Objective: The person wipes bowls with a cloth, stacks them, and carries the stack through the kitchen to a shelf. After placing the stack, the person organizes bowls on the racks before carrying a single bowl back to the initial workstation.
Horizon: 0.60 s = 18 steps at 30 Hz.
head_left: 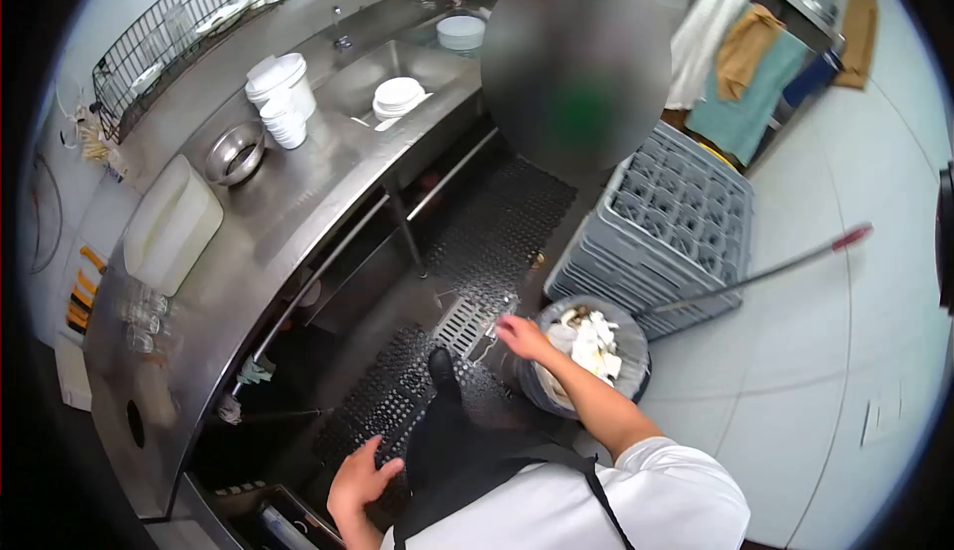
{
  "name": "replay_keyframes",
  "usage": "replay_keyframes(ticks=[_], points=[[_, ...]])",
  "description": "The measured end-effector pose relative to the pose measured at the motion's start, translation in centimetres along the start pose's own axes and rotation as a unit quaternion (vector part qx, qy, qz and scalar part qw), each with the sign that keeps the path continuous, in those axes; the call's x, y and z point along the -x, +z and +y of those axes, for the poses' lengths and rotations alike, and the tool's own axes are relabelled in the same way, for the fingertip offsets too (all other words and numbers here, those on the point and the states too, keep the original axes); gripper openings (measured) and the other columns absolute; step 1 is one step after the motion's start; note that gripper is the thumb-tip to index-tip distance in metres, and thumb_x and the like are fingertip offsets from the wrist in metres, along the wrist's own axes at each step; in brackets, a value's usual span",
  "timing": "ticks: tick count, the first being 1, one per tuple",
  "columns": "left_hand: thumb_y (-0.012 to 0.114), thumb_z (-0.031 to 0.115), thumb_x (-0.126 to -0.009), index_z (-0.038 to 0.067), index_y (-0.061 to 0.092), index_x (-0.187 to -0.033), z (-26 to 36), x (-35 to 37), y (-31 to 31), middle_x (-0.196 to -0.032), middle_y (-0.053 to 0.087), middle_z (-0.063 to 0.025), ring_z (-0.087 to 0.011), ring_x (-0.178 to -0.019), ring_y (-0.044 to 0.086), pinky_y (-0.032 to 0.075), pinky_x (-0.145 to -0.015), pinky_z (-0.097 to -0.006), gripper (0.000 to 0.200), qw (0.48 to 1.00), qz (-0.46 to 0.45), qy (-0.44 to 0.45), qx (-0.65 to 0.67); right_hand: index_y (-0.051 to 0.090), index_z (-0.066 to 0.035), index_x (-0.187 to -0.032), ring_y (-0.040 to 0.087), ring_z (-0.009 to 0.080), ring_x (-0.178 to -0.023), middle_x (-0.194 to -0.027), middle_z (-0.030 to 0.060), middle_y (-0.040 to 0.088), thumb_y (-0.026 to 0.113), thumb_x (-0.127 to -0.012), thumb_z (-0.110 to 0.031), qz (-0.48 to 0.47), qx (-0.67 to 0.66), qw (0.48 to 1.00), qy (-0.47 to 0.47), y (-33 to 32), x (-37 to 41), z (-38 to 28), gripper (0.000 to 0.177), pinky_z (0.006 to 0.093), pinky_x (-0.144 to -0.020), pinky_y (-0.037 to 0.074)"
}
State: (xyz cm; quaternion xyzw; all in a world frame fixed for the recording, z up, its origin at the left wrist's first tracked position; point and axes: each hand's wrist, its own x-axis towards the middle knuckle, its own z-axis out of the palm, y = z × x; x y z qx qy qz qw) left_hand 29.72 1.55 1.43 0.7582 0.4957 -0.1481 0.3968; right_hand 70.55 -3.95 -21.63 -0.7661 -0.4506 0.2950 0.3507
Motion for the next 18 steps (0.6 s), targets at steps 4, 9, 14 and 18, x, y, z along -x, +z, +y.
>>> replay_keyframes(ticks=[4, 9, 14, 18], points=[[0.069, 0.045, -0.087, 0.000, 0.047, -0.141, 0.8, -10.9, -7.1, -0.137, 0.056, -0.0244, -0.0395, -0.129, 0.051, 0.040, -0.109, -0.0427, 0.074, 0.992, 0.080, 0.097, 0.001, 0.070, -0.006, -0.102, 0.068, 0.0375, -0.087, -0.090, 0.0185, 0.071, 0.063, -0.092, -0.030, -0.016, 0.103, 0.990, 0.093, 1.3, 3.7, 6.0, 0.027, 0.0443, -0.076, 0.054], [0.068, 0.041, -0.088, 0.002, 0.049, -0.139, 10.1, -22.3, -17.9, -0.123, 0.063, -0.0253, -0.0429, -0.113, 0.059, 0.048, -0.097, -0.0464, 0.067, 0.971, 0.054, 0.223, -0.073, 0.073, -0.004, -0.096, 0.070, 0.0309, -0.079, -0.086, 0.0175, 0.072, 0.067, -0.090, -0.025, 0.072, 0.029, 0.964, 0.256, -2.0, 3.5, 3.7, 0.023, 0.0405, -0.074, 0.055], [0.066, 0.040, -0.091, 0.001, 0.048, -0.139, 21.7, -33.3, -22.3, -0.115, 0.065, -0.0260, -0.0419, -0.101, 0.064, 0.051, -0.087, -0.0461, 0.064, 0.936, -0.112, 0.304, -0.141, 0.071, 0.000, -0.097, 0.064, 0.0144, -0.071, -0.078, 0.0075, 0.071, 0.070, -0.090, -0.020, 0.215, -0.035, 0.938, 0.270, -7.9, -7.6, 2.0, 0.021, 0.0307, -0.069, 0.052], [0.063, 0.040, -0.093, 0.002, 0.047, -0.140, 30.4, -43.2, -20.4, -0.114, 0.066, -0.0237, -0.0420, -0.098, 0.065, 0.052, -0.084, -0.0458, 0.062, 0.881, -0.132, 0.438, -0.123, 0.072, -0.001, -0.103, 0.066, 0.0144, -0.073, -0.081, 0.0095, 0.071, 0.066, -0.092, -0.018, 0.266, -0.079, 0.939, 0.204, -14.1, -19.4, 1.7, 0.021, 0.0311, -0.071, 0.053]])
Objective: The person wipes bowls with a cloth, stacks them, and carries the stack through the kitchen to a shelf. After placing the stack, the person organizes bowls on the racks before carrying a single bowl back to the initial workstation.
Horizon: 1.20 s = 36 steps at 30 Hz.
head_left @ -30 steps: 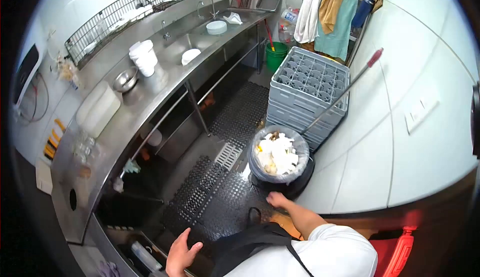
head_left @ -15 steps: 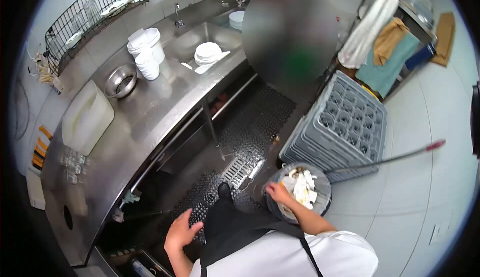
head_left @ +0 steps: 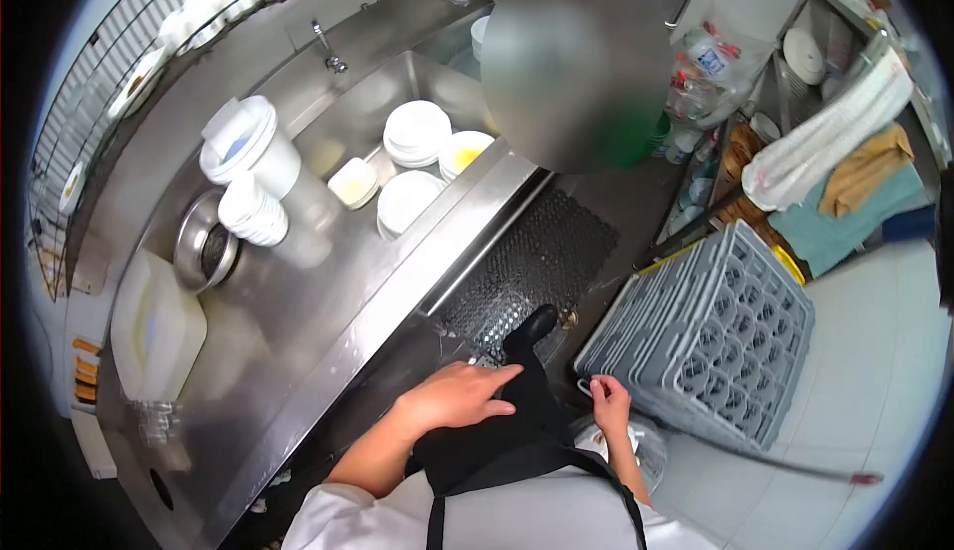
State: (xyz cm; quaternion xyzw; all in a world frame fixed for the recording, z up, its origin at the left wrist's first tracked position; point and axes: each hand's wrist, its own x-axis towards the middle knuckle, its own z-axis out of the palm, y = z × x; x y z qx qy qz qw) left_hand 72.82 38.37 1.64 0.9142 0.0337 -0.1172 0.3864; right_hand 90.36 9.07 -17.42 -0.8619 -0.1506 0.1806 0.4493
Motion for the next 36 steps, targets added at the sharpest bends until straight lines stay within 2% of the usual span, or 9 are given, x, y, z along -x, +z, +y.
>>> replay_keyframes(ticks=[4, 5, 12, 16, 22, 26, 30, 32, 36], points=[[0.061, 0.041, -0.095, 0.005, 0.046, -0.142, -1.8, -12.9, -3.0, -0.112, 0.067, -0.0241, -0.0422, -0.098, 0.065, 0.052, -0.085, -0.0461, 0.060, 0.999, -0.049, 0.008, -0.020, 0.072, -0.003, -0.103, 0.069, 0.0175, -0.080, -0.087, 0.0100, 0.073, 0.067, -0.092, -0.019, 0.020, -0.022, 0.997, -0.064, -1.7, -11.5, -4.0, 0.021, 0.0328, -0.073, 0.054], [0.062, 0.040, -0.095, 0.006, 0.048, -0.141, -1.3, -16.0, -4.9, -0.109, 0.068, -0.0234, -0.0424, -0.097, 0.065, 0.053, -0.085, -0.0463, 0.059, 0.999, -0.050, 0.008, -0.005, 0.071, -0.002, -0.104, 0.066, 0.0145, -0.083, -0.089, 0.0091, 0.072, 0.066, -0.092, -0.019, -0.016, -0.026, 0.999, 0.008, -3.5, -14.1, -7.3, 0.021, 0.0301, -0.074, 0.052], [0.071, 0.032, -0.090, 0.010, 0.058, -0.133, 1.2, -35.6, -16.3, -0.086, 0.071, -0.0167, -0.0366, -0.080, 0.069, 0.054, -0.074, -0.0421, 0.050, 0.998, -0.050, -0.014, 0.044, 0.070, -0.003, -0.105, 0.069, 0.0277, -0.090, -0.100, 0.0133, 0.070, 0.067, -0.091, -0.015, 0.039, 0.025, 0.989, -0.143, -15.6, -33.5, -14.0, 0.018, 0.0334, -0.076, 0.053], [0.074, 0.027, -0.087, 0.010, 0.064, -0.125, 1.0, -46.6, -19.2, -0.068, 0.066, -0.0116, -0.0299, -0.062, 0.066, 0.052, -0.061, -0.0374, 0.043, 0.998, -0.004, 0.044, 0.047, 0.069, -0.001, -0.105, 0.069, 0.0292, -0.094, -0.101, 0.0137, 0.071, 0.068, -0.090, -0.011, 0.107, 0.031, 0.986, -0.128, -21.3, -41.1, -15.7, 0.018, 0.0348, -0.081, 0.053], [0.074, 0.028, -0.087, 0.009, 0.067, -0.119, 3.6, -65.8, -25.1, -0.067, 0.065, -0.0145, -0.0343, -0.061, 0.065, 0.052, -0.060, -0.0396, 0.038, 0.985, -0.058, 0.164, 0.021, 0.071, -0.001, -0.101, 0.069, 0.0269, -0.098, -0.102, 0.0147, 0.072, 0.070, -0.086, -0.006, 0.194, -0.017, 0.976, -0.092, -24.2, -47.7, -15.1, 0.015, 0.0339, -0.088, 0.052], [0.077, 0.019, -0.083, 0.007, 0.064, -0.123, 8.4, -80.0, -29.1, -0.078, 0.067, -0.0103, -0.0244, -0.062, 0.065, 0.051, -0.060, -0.0340, 0.043, 0.943, -0.071, 0.304, 0.113, 0.071, 0.001, -0.100, 0.069, 0.0263, -0.098, -0.103, 0.0152, 0.072, 0.071, -0.086, -0.007, 0.233, -0.064, 0.968, -0.071, -25.0, -52.5, -16.7, 0.017, 0.0347, -0.088, 0.052], [0.079, 0.014, -0.083, 0.004, 0.058, -0.130, 17.1, -93.8, -28.7, -0.105, 0.065, -0.0067, -0.0140, -0.084, 0.065, 0.053, -0.077, -0.0291, 0.052, 0.832, -0.115, 0.476, 0.260, 0.070, 0.001, -0.101, 0.069, 0.0289, -0.096, -0.102, 0.0158, 0.072, 0.072, -0.084, -0.007, 0.245, -0.106, 0.956, -0.121, -29.1, -57.3, -21.1, 0.019, 0.0367, -0.088, 0.052], [0.072, 0.013, -0.090, 0.004, 0.049, -0.139, 22.1, -100.0, -27.1, -0.120, 0.061, -0.0093, -0.0175, -0.108, 0.061, 0.050, -0.095, -0.0317, 0.055, 0.772, -0.253, 0.369, 0.452, 0.070, 0.002, -0.102, 0.068, 0.0299, -0.098, -0.103, 0.0164, 0.072, 0.072, -0.084, -0.010, 0.271, -0.138, 0.941, -0.152, -31.2, -59.5, -22.3, 0.022, 0.0379, -0.089, 0.051], [0.067, 0.025, -0.096, -0.003, 0.038, -0.145, 31.9, -113.3, -24.6, -0.131, 0.056, -0.0188, -0.0255, -0.122, 0.056, 0.048, -0.102, -0.0379, 0.063, 0.724, -0.277, 0.300, 0.556, 0.069, 0.005, -0.106, 0.065, 0.0338, -0.100, -0.105, 0.0189, 0.071, 0.071, -0.089, -0.028, 0.312, -0.226, 0.882, -0.271, -34.7, -63.6, -21.8, 0.037, 0.0467, -0.095, 0.047]])
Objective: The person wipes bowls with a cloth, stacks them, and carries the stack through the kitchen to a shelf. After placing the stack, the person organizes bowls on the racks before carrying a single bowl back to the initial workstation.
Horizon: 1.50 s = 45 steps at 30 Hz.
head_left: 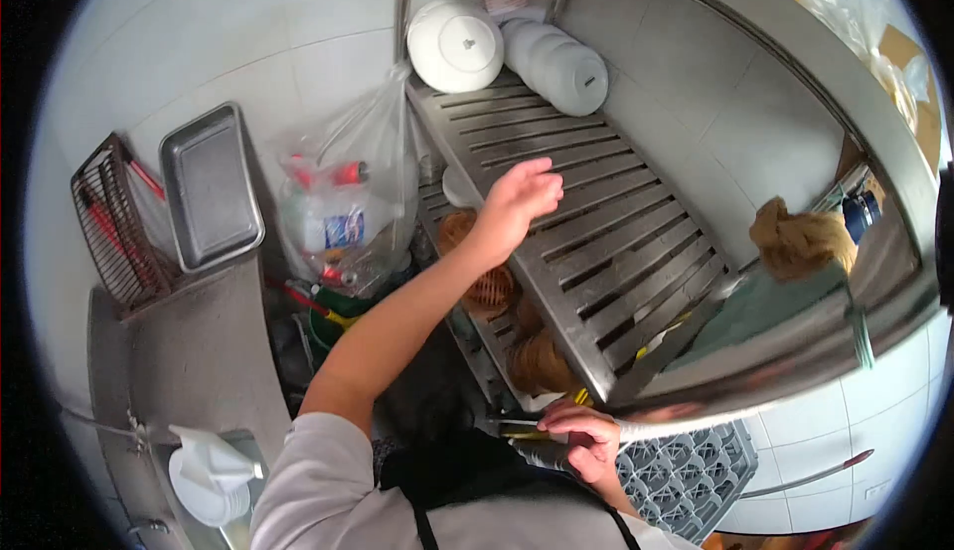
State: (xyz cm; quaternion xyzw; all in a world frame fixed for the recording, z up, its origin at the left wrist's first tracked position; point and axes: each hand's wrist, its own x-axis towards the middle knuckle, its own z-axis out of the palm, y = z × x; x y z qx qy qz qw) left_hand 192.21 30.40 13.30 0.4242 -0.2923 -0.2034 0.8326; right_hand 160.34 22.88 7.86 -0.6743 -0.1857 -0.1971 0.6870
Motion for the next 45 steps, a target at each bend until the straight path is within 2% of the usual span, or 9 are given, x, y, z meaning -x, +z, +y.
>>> replay_keyframes(ticks=[11, 16, 22, 28, 31, 35, 39, 42, 45], points=[[0.082, 0.032, -0.082, -0.011, 0.038, -0.138, -11.7, -30.5, -5.9, -0.132, 0.056, -0.0234, -0.0340, -0.121, 0.055, 0.045, -0.100, -0.0438, 0.084, 0.944, 0.300, -0.039, -0.129, 0.069, 0.003, -0.095, 0.067, 0.0286, -0.081, -0.088, 0.0171, 0.070, 0.067, -0.090, -0.051, 0.190, 0.049, 0.980, -0.043, 0.4, -7.8, 2.4, 0.055, 0.0470, -0.084, 0.045], [0.091, 0.027, -0.068, -0.012, 0.043, -0.128, -14.0, -35.7, -5.0, -0.130, 0.051, -0.0315, -0.0418, -0.120, 0.053, 0.045, -0.102, -0.0465, 0.086, 0.901, 0.400, 0.010, -0.168, 0.071, 0.002, -0.084, 0.067, 0.0280, -0.072, -0.078, 0.0158, 0.069, 0.074, -0.081, -0.054, 0.346, 0.193, 0.917, -0.052, 2.0, -12.9, 3.9, 0.055, 0.0445, -0.076, 0.048], [0.093, 0.029, -0.064, -0.011, 0.050, -0.121, -13.8, -37.0, -6.2, -0.125, 0.055, -0.0302, -0.0391, -0.115, 0.057, 0.047, -0.097, -0.0450, 0.082, 0.915, 0.355, 0.014, -0.192, 0.070, 0.002, -0.085, 0.067, 0.0275, -0.074, -0.081, 0.0153, 0.070, 0.073, -0.086, -0.044, 0.319, 0.324, 0.886, -0.096, 2.1, -20.2, 3.9, 0.047, 0.0450, -0.076, 0.050], [0.090, 0.029, -0.062, -0.008, 0.064, -0.098, -13.7, -37.2, -8.1, -0.093, 0.071, -0.0230, -0.0354, -0.088, 0.070, 0.053, -0.081, -0.0440, 0.058, 0.965, 0.108, 0.111, -0.213, 0.068, 0.001, -0.085, 0.065, 0.0267, -0.074, -0.081, 0.0135, 0.070, 0.073, -0.088, -0.029, 0.292, 0.442, 0.844, -0.088, 3.2, -25.3, 2.6, 0.031, 0.0420, -0.076, 0.050], [0.087, 0.028, -0.066, -0.005, 0.065, -0.107, -10.4, -34.9, -8.3, -0.097, 0.071, -0.0233, -0.0372, -0.094, 0.068, 0.053, -0.085, -0.0436, 0.056, 0.897, -0.061, 0.117, -0.421, 0.068, -0.002, -0.085, 0.066, 0.0273, -0.076, -0.083, 0.0109, 0.071, 0.076, -0.084, -0.027, 0.262, 0.522, 0.809, -0.066, 2.8, -25.7, 1.8, 0.026, 0.0411, -0.078, 0.051], [0.079, 0.025, -0.070, 0.003, 0.067, -0.094, -8.0, -29.5, -7.6, -0.092, 0.070, -0.0181, -0.0397, -0.090, 0.066, 0.052, -0.082, -0.0474, 0.034, 0.784, -0.322, 0.216, -0.485, 0.069, -0.003, -0.088, 0.065, 0.0315, -0.093, -0.099, 0.0128, 0.068, 0.082, -0.073, -0.013, 0.255, 0.659, 0.707, 0.025, 2.1, -26.2, 1.8, 0.022, 0.0424, -0.083, 0.052], [0.070, 0.016, -0.075, 0.014, 0.066, -0.085, -7.3, -23.9, -7.7, -0.084, 0.065, -0.0063, -0.0278, -0.090, 0.064, 0.044, -0.087, -0.0424, 0.011, 0.630, -0.476, 0.390, -0.473, 0.063, -0.004, -0.117, 0.048, 0.0428, -0.127, -0.127, 0.0221, 0.055, 0.083, -0.073, -0.019, 0.244, 0.731, 0.625, 0.128, 0.5, -26.2, 4.4, 0.051, 0.0522, -0.105, 0.041], [0.070, 0.017, -0.076, 0.015, 0.064, -0.087, -6.6, -20.7, -7.4, -0.081, 0.061, -0.0028, -0.0239, -0.087, 0.064, 0.043, -0.088, -0.0412, 0.012, 0.604, -0.517, 0.411, -0.446, 0.061, -0.004, -0.122, 0.047, 0.0432, -0.128, -0.131, 0.0244, 0.053, 0.083, -0.072, -0.020, 0.230, 0.715, 0.635, 0.178, -0.5, -25.5, 6.5, 0.056, 0.0537, -0.106, 0.039], [0.075, 0.019, -0.074, 0.011, 0.061, -0.089, -5.6, -19.9, -7.5, -0.084, 0.061, -0.0044, -0.0242, -0.091, 0.062, 0.043, -0.089, -0.0396, 0.022, 0.591, -0.599, 0.391, -0.374, 0.066, -0.005, -0.096, 0.059, 0.0363, -0.101, -0.095, 0.0157, 0.061, 0.081, -0.071, -0.019, 0.214, 0.750, 0.601, 0.176, -1.1, -24.1, 8.3, 0.033, 0.0504, -0.100, 0.043]])
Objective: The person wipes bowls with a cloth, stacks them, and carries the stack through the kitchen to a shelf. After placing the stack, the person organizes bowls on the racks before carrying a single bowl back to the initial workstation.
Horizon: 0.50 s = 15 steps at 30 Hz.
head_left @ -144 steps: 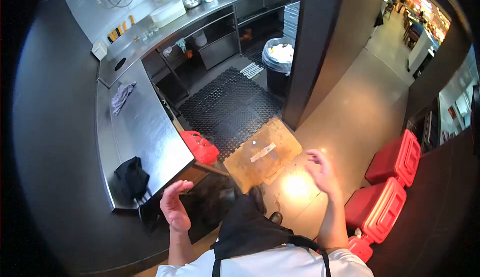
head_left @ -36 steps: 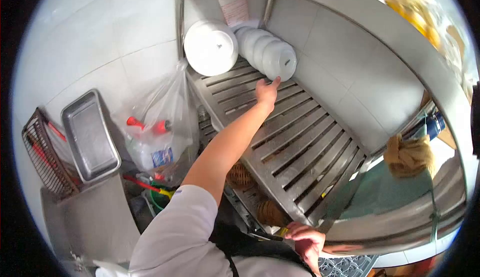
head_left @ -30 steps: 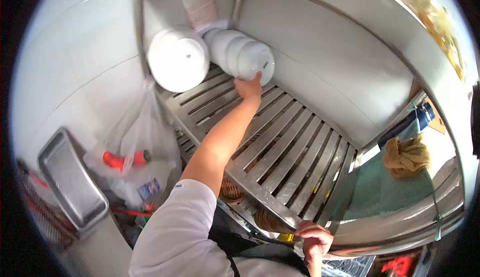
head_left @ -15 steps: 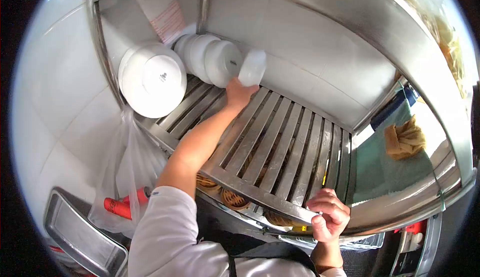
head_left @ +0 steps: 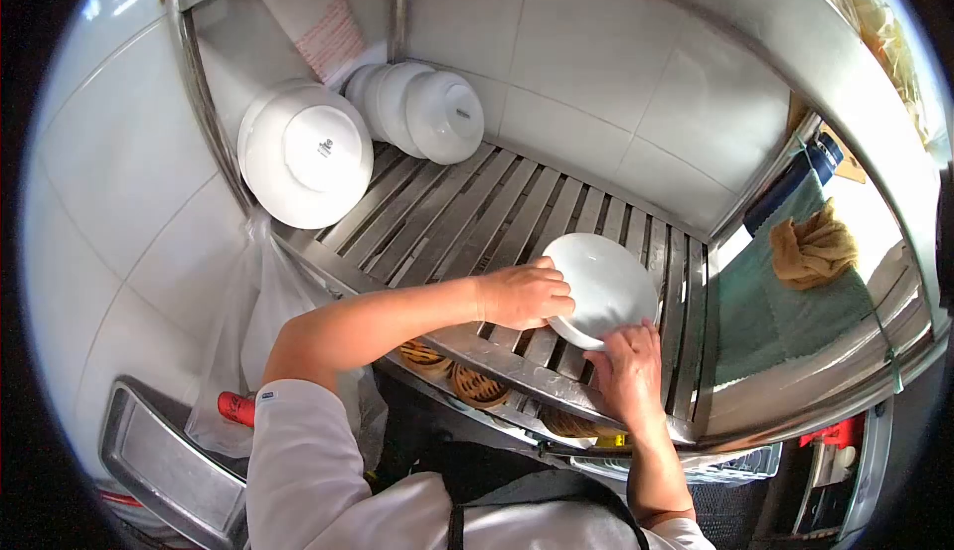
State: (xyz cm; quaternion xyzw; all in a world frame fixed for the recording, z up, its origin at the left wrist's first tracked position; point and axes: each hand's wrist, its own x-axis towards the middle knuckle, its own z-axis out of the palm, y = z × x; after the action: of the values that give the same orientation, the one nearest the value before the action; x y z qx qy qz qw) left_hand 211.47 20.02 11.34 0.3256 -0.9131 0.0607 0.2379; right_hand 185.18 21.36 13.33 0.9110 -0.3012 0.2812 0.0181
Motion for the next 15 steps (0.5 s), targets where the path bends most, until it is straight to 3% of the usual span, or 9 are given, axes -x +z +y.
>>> replay_keyframes(ticks=[1, 2, 3, 4, 5, 7, 9, 13, 15], points=[[0.075, 0.020, -0.073, 0.011, 0.060, -0.091, -0.3, 0.2, -0.8, -0.085, 0.061, -0.0053, -0.0255, -0.092, 0.062, 0.042, -0.089, -0.0391, 0.025, 0.999, -0.023, 0.016, 0.042, 0.066, -0.005, -0.089, 0.061, 0.0345, -0.094, -0.087, 0.0131, 0.061, 0.081, -0.070, -0.018, -0.015, 0.009, 1.000, -0.008, 0.5, 0.5, 0.4, 0.028, 0.0492, -0.097, 0.045], [0.076, 0.023, -0.072, 0.010, 0.061, -0.095, -0.5, 0.3, -1.8, -0.091, 0.061, -0.0084, -0.0289, -0.095, 0.061, 0.042, -0.091, -0.0399, 0.031, 0.995, 0.039, 0.012, 0.086, 0.062, -0.006, -0.075, 0.058, 0.0307, -0.076, -0.072, 0.0078, 0.055, 0.081, -0.069, -0.017, 0.042, -0.006, 0.999, -0.024, 0.8, 0.1, -0.2, 0.022, 0.0448, -0.084, 0.046], [0.078, 0.026, -0.071, 0.008, 0.062, -0.100, -1.2, 0.5, -2.9, -0.096, 0.061, -0.0115, -0.0324, -0.098, 0.060, 0.042, -0.092, -0.0408, 0.038, 0.986, 0.102, 0.009, 0.128, 0.062, -0.006, -0.075, 0.058, 0.0304, -0.077, -0.073, 0.0079, 0.056, 0.081, -0.069, -0.017, 0.037, -0.009, 0.999, -0.025, 0.9, 0.3, -0.3, 0.022, 0.0440, -0.081, 0.045], [0.081, 0.033, -0.068, 0.005, 0.062, -0.110, -3.4, 1.4, -2.7, -0.117, 0.061, -0.0159, -0.0361, -0.111, 0.057, 0.041, -0.102, -0.0454, 0.054, 0.970, 0.174, -0.079, 0.153, 0.063, -0.007, -0.076, 0.058, 0.0300, -0.077, -0.074, 0.0080, 0.057, 0.081, -0.069, -0.017, 0.035, -0.012, 0.999, -0.025, 1.1, 0.5, -0.1, 0.022, 0.0432, -0.079, 0.045], [0.080, 0.031, -0.072, 0.002, 0.059, -0.116, -4.6, 2.3, -2.6, -0.124, 0.058, -0.0175, -0.0356, -0.116, 0.055, 0.039, -0.104, -0.0475, 0.057, 0.923, 0.302, -0.234, 0.044, 0.063, -0.007, -0.076, 0.058, 0.0297, -0.077, -0.075, 0.0081, 0.058, 0.081, -0.069, -0.017, 0.032, -0.015, 0.999, -0.023, 1.3, 0.7, -0.1, 0.022, 0.0424, -0.076, 0.044], [0.081, 0.029, -0.078, -0.003, 0.050, -0.125, -10.2, 2.6, -3.1, -0.128, 0.053, -0.0220, -0.0358, -0.120, 0.052, 0.040, -0.104, -0.0459, 0.064, 0.710, 0.499, -0.493, 0.056, 0.068, -0.007, -0.082, 0.059, 0.0296, -0.080, -0.076, 0.0079, 0.060, 0.082, -0.067, -0.016, 0.024, -0.017, 1.000, -0.009, 1.4, 0.7, -0.5, 0.023, 0.0422, -0.077, 0.044], [0.085, 0.029, -0.078, -0.010, 0.039, -0.131, -16.9, 4.0, -3.5, -0.129, 0.050, -0.0271, -0.0406, -0.123, 0.048, 0.040, -0.106, -0.0466, 0.080, 0.448, 0.659, -0.588, 0.138, 0.068, -0.007, -0.082, 0.059, 0.0292, -0.080, -0.077, 0.0076, 0.061, 0.082, -0.068, -0.015, 0.027, -0.024, 0.999, 0.001, 1.3, 0.6, -1.3, 0.022, 0.0417, -0.078, 0.044], [0.090, 0.026, -0.072, -0.008, 0.028, -0.141, -21.4, 5.2, -2.5, -0.131, 0.052, -0.0270, -0.0382, -0.120, 0.055, 0.043, -0.106, -0.0444, 0.099, 0.435, 0.657, -0.599, 0.142, 0.068, -0.010, -0.083, 0.058, 0.0283, -0.078, -0.077, 0.0067, 0.060, 0.081, -0.070, -0.018, 0.036, -0.016, 0.999, 0.014, 2.4, 0.6, -2.2, 0.020, 0.0406, -0.076, 0.043], [0.089, 0.016, -0.071, -0.007, 0.040, -0.135, -19.9, 4.2, -3.2, -0.129, 0.057, -0.0207, -0.0338, -0.118, 0.057, 0.044, -0.104, -0.0417, 0.084, 0.442, 0.687, -0.538, 0.208, 0.066, -0.010, -0.082, 0.058, 0.0279, -0.077, -0.076, 0.0064, 0.059, 0.080, -0.071, -0.019, 0.040, -0.008, 0.999, 0.016, 2.6, 0.6, -2.5, 0.019, 0.0408, -0.075, 0.042]])
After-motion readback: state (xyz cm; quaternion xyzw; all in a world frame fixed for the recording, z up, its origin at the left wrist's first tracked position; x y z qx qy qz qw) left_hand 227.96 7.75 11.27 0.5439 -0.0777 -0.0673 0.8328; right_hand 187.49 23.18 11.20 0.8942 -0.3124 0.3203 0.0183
